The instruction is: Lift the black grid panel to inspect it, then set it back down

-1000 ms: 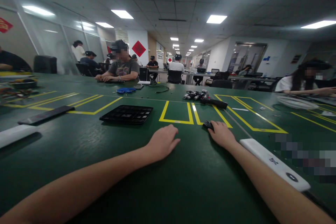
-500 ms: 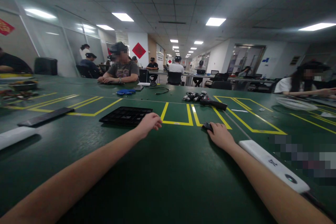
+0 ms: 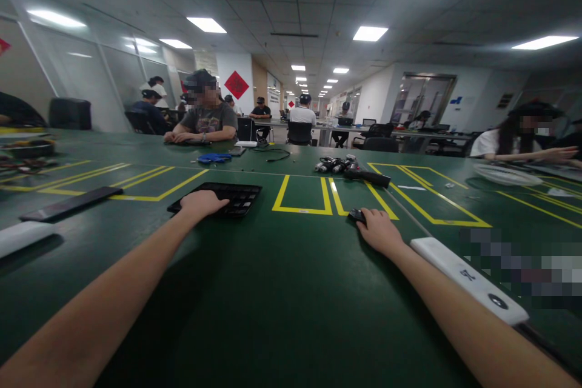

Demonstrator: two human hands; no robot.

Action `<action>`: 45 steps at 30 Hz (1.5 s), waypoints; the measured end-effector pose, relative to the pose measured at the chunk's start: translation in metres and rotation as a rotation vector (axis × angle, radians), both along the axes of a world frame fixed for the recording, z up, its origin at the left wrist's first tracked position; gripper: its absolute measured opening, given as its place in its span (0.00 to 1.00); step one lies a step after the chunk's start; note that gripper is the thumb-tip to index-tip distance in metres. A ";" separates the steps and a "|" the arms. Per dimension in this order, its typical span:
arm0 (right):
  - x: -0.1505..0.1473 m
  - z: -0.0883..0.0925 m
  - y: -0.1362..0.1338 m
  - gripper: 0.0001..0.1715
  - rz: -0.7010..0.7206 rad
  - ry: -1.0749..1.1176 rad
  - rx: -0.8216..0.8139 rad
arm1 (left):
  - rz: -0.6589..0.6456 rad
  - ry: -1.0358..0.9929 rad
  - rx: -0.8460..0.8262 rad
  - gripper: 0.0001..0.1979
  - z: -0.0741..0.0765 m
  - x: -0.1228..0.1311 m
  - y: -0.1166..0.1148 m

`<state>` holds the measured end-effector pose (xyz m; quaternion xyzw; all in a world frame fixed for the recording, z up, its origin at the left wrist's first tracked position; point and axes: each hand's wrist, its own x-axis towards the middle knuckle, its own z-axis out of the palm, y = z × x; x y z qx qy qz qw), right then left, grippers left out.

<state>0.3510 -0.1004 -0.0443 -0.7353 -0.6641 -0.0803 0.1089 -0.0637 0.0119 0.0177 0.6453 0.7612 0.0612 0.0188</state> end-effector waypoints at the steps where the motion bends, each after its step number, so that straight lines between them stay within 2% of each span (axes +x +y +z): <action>1: 0.001 0.000 0.000 0.25 0.003 0.004 0.004 | -0.006 0.009 -0.015 0.23 0.000 0.000 0.000; 5: 0.004 0.003 0.000 0.25 0.033 0.069 0.023 | -0.041 -0.004 0.028 0.22 0.001 0.002 -0.003; 8: -0.002 0.007 0.001 0.24 0.080 0.231 0.033 | -0.092 -0.103 0.099 0.23 0.002 0.016 -0.008; 10: -0.014 0.010 0.000 0.25 0.162 0.396 0.051 | -0.175 -0.219 0.167 0.23 0.000 0.038 -0.016; 13: -0.042 0.011 -0.009 0.27 0.368 0.721 0.049 | -0.364 -0.505 0.239 0.21 -0.007 0.085 -0.037; 16: -0.066 0.004 -0.019 0.28 0.547 1.000 0.021 | -0.589 -0.769 0.191 0.19 -0.019 0.127 -0.067; 18: -0.074 -0.004 -0.023 0.28 0.639 1.094 0.017 | -0.710 -0.829 0.149 0.18 -0.027 0.141 -0.085; 20: -0.076 -0.011 -0.024 0.27 0.688 1.124 0.018 | -0.777 -0.808 0.131 0.18 -0.033 0.144 -0.096; 23: -0.072 -0.019 -0.021 0.27 0.695 1.126 0.015 | -0.802 -0.752 0.093 0.18 -0.037 0.138 -0.104; 27: -0.071 -0.016 -0.021 0.27 0.720 1.075 -0.017 | -0.849 -0.792 0.062 0.19 -0.039 0.134 -0.105; 31: -0.078 -0.007 -0.027 0.23 0.760 0.991 0.024 | -0.820 -0.691 0.072 0.21 -0.039 0.134 -0.109; 35: -0.084 -0.002 -0.031 0.21 0.794 0.973 0.041 | -0.846 -0.594 0.029 0.20 -0.037 0.134 -0.114; 39: -0.088 0.002 -0.034 0.22 0.819 0.961 0.043 | -0.827 -0.670 0.002 0.20 -0.034 0.135 -0.109; 41: -0.089 0.004 -0.036 0.24 0.820 0.957 0.056 | -0.720 -0.857 -0.024 0.16 -0.033 0.137 -0.101; 43: -0.088 0.005 -0.037 0.26 0.815 0.952 0.071 | -0.470 -1.116 -0.051 0.10 -0.032 0.137 -0.092; 45: -0.086 0.004 -0.037 0.28 0.810 0.945 0.083 | -0.220 -1.297 -0.072 0.09 -0.032 0.135 -0.084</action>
